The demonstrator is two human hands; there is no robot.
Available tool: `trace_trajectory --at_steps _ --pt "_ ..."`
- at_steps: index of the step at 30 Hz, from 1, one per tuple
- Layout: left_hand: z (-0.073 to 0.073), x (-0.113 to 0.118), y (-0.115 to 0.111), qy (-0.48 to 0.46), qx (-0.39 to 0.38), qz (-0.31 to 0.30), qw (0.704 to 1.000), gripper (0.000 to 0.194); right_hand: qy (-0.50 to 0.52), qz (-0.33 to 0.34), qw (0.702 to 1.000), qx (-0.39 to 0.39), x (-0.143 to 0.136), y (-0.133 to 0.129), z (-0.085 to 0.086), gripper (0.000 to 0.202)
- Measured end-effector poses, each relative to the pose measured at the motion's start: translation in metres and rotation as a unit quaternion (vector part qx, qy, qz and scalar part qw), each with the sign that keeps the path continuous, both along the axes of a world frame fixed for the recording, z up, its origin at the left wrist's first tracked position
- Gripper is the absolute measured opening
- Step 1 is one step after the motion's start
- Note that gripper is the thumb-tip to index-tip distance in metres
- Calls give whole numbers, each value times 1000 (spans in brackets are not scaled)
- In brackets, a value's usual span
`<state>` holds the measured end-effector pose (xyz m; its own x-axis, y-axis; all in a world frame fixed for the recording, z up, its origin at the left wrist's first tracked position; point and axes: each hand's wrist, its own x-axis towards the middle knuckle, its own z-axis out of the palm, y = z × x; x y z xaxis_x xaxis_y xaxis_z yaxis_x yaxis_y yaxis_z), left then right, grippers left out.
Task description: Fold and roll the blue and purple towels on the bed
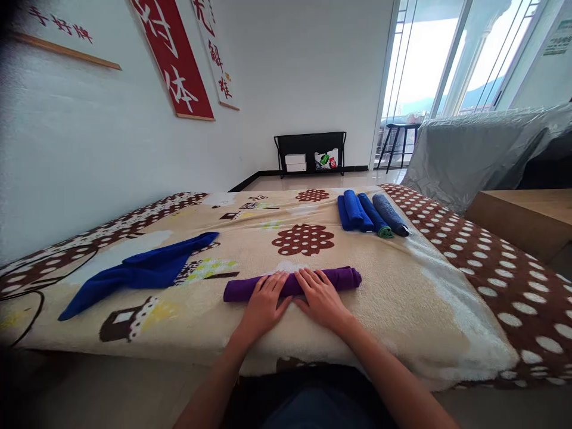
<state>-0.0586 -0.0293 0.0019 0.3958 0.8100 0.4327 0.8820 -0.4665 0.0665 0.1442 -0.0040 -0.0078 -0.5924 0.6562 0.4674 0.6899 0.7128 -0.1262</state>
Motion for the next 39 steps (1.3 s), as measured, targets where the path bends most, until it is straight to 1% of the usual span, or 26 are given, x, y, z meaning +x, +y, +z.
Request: trace_trajectory --at_steps 2,6,9,13,17,20,23,27,30,34,39 --pt "1 -19 -2 10 -2 11 1000 54 -8 -3 1000 -8 16 5 2 63" --pt "2 -59 -3 28 0 44 999 50 -17 -33 999 -2 54 14 6 56" --pt "0 -83 1 39 5 45 998 50 -26 -17 1000 0 78 21 6 56" --pt "0 -110 11 44 -29 36 998 50 -39 9 999 2 96 32 4 56" --pt "3 -130 20 19 -67 14 997 45 -50 4 999 17 105 40 2 49" --pt "5 -136 25 8 -72 3 997 40 -63 0 998 32 109 44 2 42" --pt "8 -138 27 12 -64 -3 998 38 -83 -8 995 56 113 47 2 36" --pt "16 -138 26 21 -51 -14 998 36 -105 -22 991 75 120 52 3 28" --pt "21 -139 24 29 -51 -22 998 36 -107 -26 991 78 124 54 3 26" --pt "18 -138 20 40 -67 -6 997 36 -104 -26 991 84 127 52 1 28" --pt "13 -139 17 30 -51 -8 998 34 -110 -33 991 76 128 52 -2 29"
